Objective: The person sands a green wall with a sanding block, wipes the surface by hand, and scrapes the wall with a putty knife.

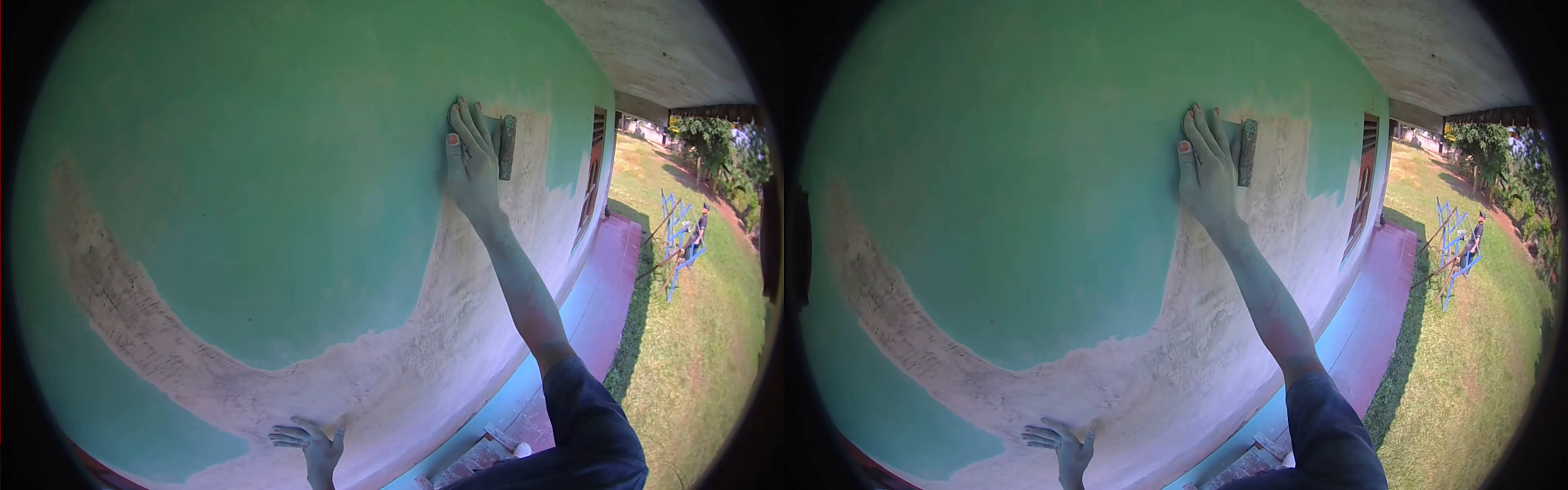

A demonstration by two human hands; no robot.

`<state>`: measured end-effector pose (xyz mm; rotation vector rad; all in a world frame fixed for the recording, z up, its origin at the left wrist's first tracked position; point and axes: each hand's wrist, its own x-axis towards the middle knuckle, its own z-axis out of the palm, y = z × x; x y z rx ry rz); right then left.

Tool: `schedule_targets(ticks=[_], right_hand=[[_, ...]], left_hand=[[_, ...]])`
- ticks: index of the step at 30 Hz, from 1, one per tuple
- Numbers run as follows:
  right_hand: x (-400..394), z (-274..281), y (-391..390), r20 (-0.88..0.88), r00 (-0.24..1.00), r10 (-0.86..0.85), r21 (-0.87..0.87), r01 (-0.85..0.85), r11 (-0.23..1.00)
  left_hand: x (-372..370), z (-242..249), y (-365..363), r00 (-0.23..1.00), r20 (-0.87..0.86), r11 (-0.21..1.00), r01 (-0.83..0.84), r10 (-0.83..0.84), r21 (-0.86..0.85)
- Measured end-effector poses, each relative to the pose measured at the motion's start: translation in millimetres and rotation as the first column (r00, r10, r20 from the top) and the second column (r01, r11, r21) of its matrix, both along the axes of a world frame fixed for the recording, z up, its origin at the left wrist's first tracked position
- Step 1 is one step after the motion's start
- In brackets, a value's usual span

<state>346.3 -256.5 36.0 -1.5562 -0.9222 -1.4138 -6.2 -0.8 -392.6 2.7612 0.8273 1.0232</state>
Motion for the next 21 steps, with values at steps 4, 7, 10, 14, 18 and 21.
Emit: schedule_targets(ticks=[4,7,10,14,18,21], right_hand=[[1,-41,-5,-0.029,0.998,-0.051,-0.059,0.049,0.997],[2,-86,-3,-0.018,0.996,-0.085,-0.089,0.083,0.993],[3,-66,-4,-0.043,0.993,-0.106,-0.117,0.101,0.988],[12,21,-11,0.002,0.997,-0.077,-0.101,0.077,0.992],[5,-16,-5,-0.018,0.994,-0.112,-0.09,0.109,0.99],[1,-61,-3,-0.066,0.992,-0.11,-0.108,0.103,0.989]], left_hand=[[0,-3,1,1.0,-0.005,0.998,-0.002,0.002,0.057],[5,-5,-1,1.0,0.007,0.999,0.008,-0.009,0.048],[0,-5,-1,1.0,0.012,0.998,-0.002,0.001,0.056],[0,-10,1,0.994,0.104,0.994,0.022,-0.033,0.106],[-2,-12,1,0.998,0.058,0.993,-0.023,0.016,0.112],[-2,-14,0,0.999,0.043,0.994,-0.035,0.03,0.107]])
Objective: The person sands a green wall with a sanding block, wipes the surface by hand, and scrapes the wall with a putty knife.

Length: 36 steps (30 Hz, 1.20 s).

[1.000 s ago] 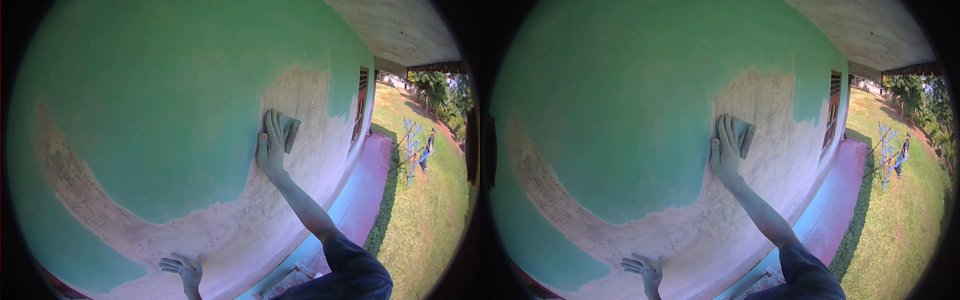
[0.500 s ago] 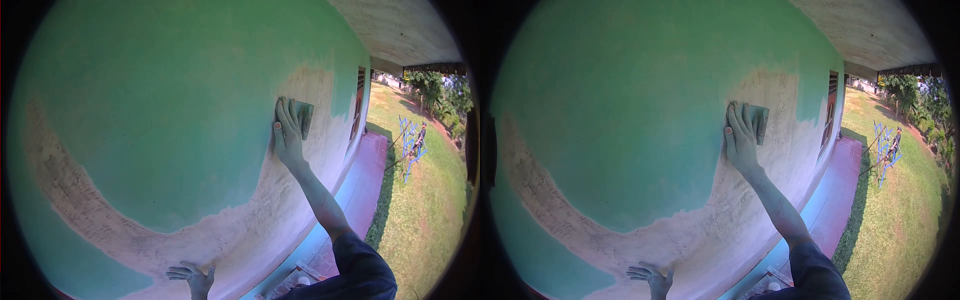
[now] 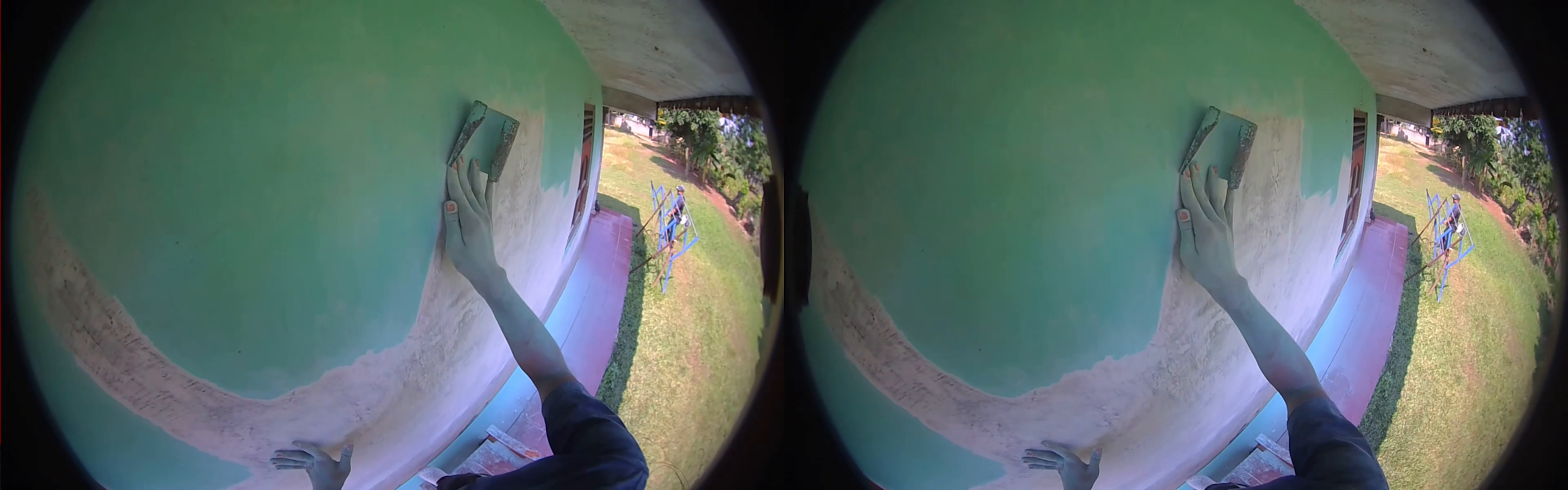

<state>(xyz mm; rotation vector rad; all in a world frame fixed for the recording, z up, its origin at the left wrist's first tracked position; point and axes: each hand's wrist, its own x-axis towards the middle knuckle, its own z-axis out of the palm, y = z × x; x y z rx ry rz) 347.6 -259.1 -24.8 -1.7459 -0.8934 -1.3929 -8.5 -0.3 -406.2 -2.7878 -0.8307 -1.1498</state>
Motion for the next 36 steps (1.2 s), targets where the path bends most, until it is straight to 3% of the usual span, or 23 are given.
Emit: schedule_targets(ticks=[2,5,8,11,14,20,23,26,33,36], right_hand=[[2,2,-2,0.015,0.999,-0.039,-0.026,0.04,0.999],[1,25,-15,-0.037,0.993,0.11,0.001,-0.11,0.994],[5,22,1,0.075,0.995,0.068,0.123,-0.077,0.989],[2,36,13,0.011,0.996,0.094,0.275,-0.093,0.957],[8,56,19,-0.121,0.988,-0.091,0.274,0.122,0.954],[28,77,25,-0.135,0.991,0.025,0.506,0.047,0.861],[37,83,16,0.091,0.99,-0.106,0.42,0.058,0.905],[37,83,6,0.004,0.987,0.163,0.372,-0.153,0.916],[13,58,6,0.042,0.996,0.079,0.243,-0.087,0.966],[0,15,9,0.01,0.999,0.046,0.186,-0.048,0.981]], left_hand=[[1,0,0,1.0,-0.009,1.0,-0.012,0.012,-0.003],[-1,1,-2,0.999,-0.028,1.0,-0.022,0.022,0.004],[0,0,-3,0.999,-0.037,1.0,-0.028,0.029,0.007],[2,-1,-1,0.998,-0.043,0.999,-0.043,0.044,0.014],[0,0,1,0.998,-0.045,0.999,-0.048,0.049,0.021],[-2,-2,0,0.995,-0.068,0.998,-0.068,0.069,0.017],[-3,-2,-1,0.994,-0.082,0.997,-0.077,0.078,0.024],[-2,-1,-1,0.992,-0.093,0.995,-0.085,0.089,0.043],[-2,18,-3,0.962,-0.202,0.946,-0.118,0.185,0.303],[-2,22,-7,0.965,-0.196,0.961,-0.122,0.173,0.249]])
